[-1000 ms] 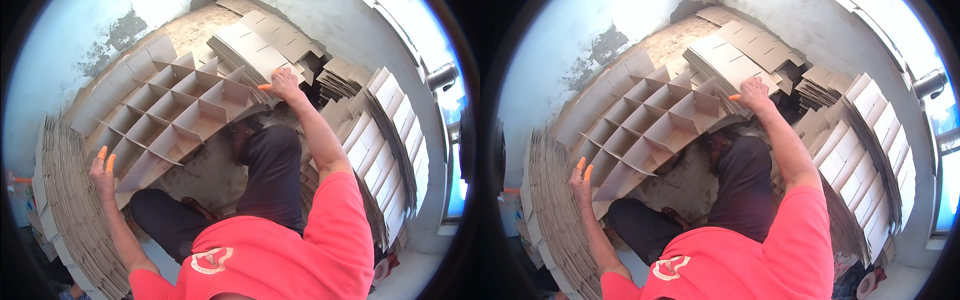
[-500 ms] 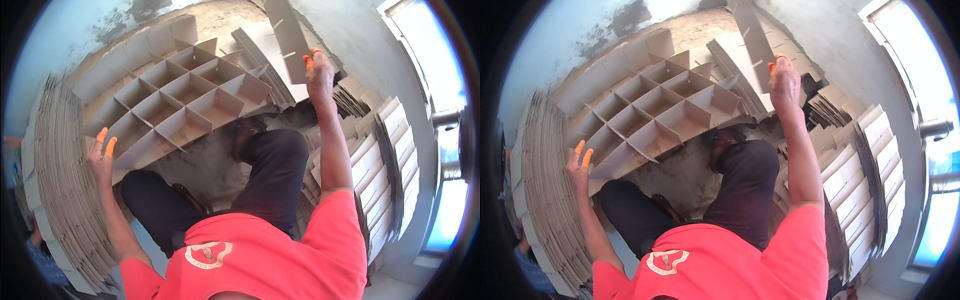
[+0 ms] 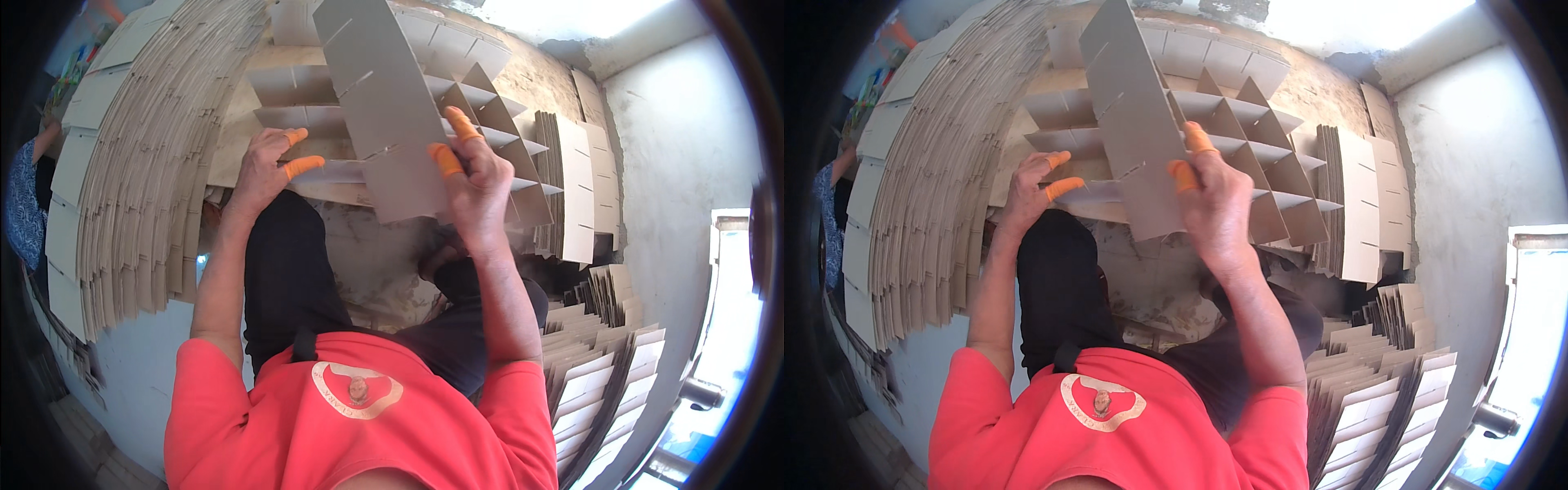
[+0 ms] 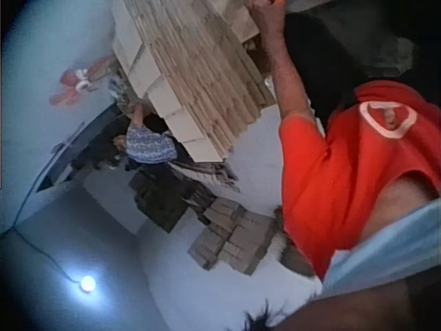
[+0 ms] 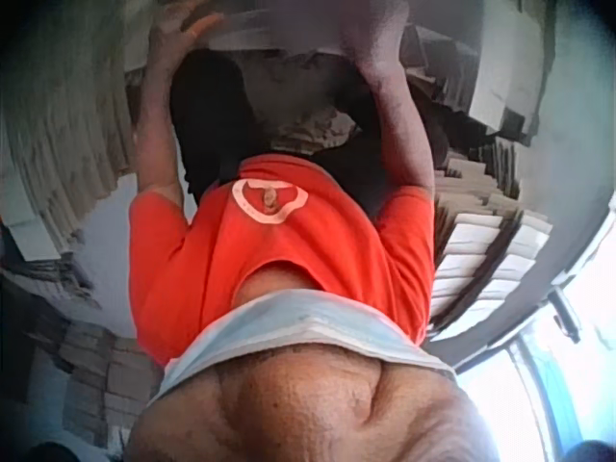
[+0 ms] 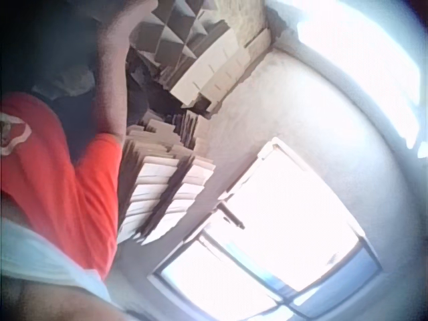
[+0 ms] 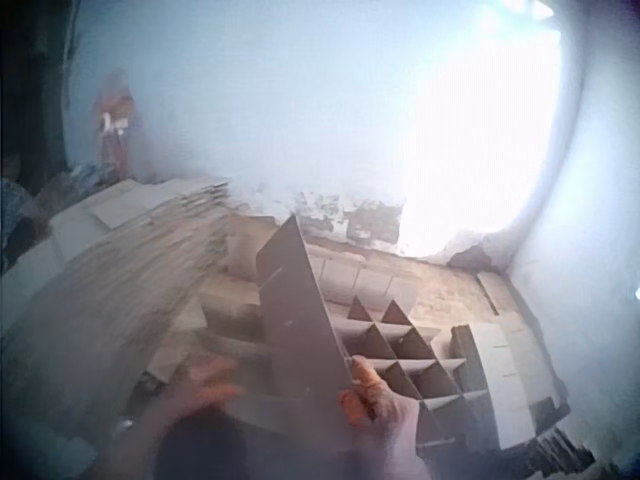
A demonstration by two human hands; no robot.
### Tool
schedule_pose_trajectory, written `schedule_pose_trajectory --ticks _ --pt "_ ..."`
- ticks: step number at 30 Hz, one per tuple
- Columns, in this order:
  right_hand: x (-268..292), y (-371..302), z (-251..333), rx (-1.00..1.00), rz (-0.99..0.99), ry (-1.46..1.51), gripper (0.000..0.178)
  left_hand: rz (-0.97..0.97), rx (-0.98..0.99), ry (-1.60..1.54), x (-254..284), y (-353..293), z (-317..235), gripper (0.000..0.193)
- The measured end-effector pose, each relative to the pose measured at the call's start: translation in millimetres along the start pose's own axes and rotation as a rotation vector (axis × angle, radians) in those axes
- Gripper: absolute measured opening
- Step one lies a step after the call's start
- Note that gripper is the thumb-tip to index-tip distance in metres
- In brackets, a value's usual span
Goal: The person assembles a multi-compartment cardboard divider by hand, folding pre-cut flaps and interlocking them into a grid structure. The person repeatedly picks up flat cardboard pieces, folds them, and inserts them into the growing assembly on the floor.
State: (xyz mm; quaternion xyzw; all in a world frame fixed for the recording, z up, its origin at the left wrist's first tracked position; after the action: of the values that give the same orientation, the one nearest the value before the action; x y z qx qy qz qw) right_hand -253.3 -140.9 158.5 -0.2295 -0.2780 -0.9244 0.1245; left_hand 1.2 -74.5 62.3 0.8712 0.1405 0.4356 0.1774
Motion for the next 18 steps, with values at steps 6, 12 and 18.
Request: schedule_pose_trajectory --ticks 6,12,18 --pt "-45 14 13 0.044 0.154 -0.067 0.019 0.009 0.078 -0.237 -9 -5 3 0.026" --pt "-68 20 22 0.059 0.375 -0.078 0.044 0.051 0.080 -0.280 -9 -7 11 0.012" --pt "-93 19 24 0.063 0.512 -0.194 0.030 0.016 0.004 -0.246 -8 -7 13 0.010"
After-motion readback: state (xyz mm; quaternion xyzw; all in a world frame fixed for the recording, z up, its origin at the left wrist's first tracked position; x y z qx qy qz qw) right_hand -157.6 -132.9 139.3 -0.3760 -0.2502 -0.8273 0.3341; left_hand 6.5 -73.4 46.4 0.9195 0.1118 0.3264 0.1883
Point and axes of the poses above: each hand's wrist, its own y-axis towards the middle knuckle, its own x-axis out of the back of the hand, z = x × y, the point moved 5 cm from there along y, towards the middle knuckle, and after that the axes turned 2 degrees about z, right-handed, at the moved point
